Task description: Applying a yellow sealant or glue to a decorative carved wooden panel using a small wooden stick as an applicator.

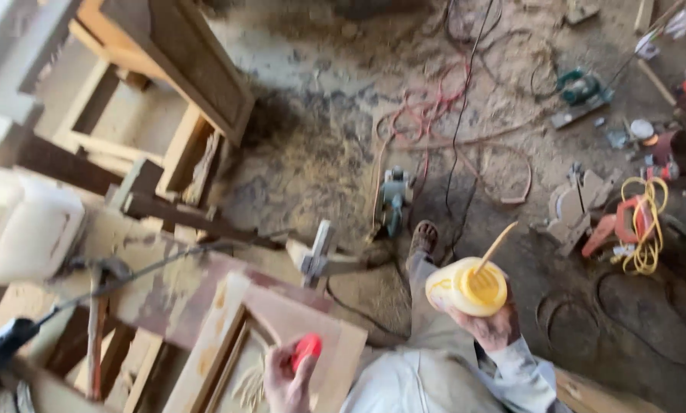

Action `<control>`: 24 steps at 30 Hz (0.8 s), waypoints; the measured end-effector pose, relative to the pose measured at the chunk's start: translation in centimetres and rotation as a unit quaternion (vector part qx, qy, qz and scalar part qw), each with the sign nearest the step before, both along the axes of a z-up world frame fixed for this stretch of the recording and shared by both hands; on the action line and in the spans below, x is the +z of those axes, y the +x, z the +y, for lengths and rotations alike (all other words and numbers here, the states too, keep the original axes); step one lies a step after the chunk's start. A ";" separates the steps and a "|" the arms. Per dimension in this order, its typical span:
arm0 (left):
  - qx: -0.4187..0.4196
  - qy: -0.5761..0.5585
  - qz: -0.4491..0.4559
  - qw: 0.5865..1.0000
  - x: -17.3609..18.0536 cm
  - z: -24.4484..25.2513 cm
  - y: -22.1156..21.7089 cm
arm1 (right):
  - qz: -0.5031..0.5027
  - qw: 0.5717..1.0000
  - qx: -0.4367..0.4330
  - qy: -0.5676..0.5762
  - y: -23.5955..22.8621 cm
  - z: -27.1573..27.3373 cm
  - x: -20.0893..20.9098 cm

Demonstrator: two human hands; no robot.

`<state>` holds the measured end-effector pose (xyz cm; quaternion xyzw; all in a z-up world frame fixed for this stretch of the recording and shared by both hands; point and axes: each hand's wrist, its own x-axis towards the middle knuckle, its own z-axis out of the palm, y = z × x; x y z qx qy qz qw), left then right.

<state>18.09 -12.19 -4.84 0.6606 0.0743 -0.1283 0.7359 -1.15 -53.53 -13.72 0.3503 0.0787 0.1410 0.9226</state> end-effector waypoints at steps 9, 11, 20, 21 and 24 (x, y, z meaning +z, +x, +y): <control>0.009 0.017 -0.088 0.996 -3.3 -9.0 11.3 | 0.410 0.596 -0.115 -0.681 13.8 -10.7 2.9; -0.030 -0.031 -0.116 0.992 2.5 -15.4 13.5 | 0.217 0.948 -0.033 -0.231 14.6 -17.7 -3.6; -0.163 -0.181 -0.050 0.968 8.8 -45.7 19.4 | -0.067 0.238 -0.271 -0.930 35.1 -31.5 16.9; -0.166 -0.176 -0.048 0.969 9.1 -47.6 20.0 | -0.063 0.243 -0.272 -0.929 35.9 -33.1 16.8; -0.181 -0.302 -0.004 0.936 9.4 -51.5 22.8 | -0.091 0.182 -0.296 -0.933 38.1 -36.7 16.1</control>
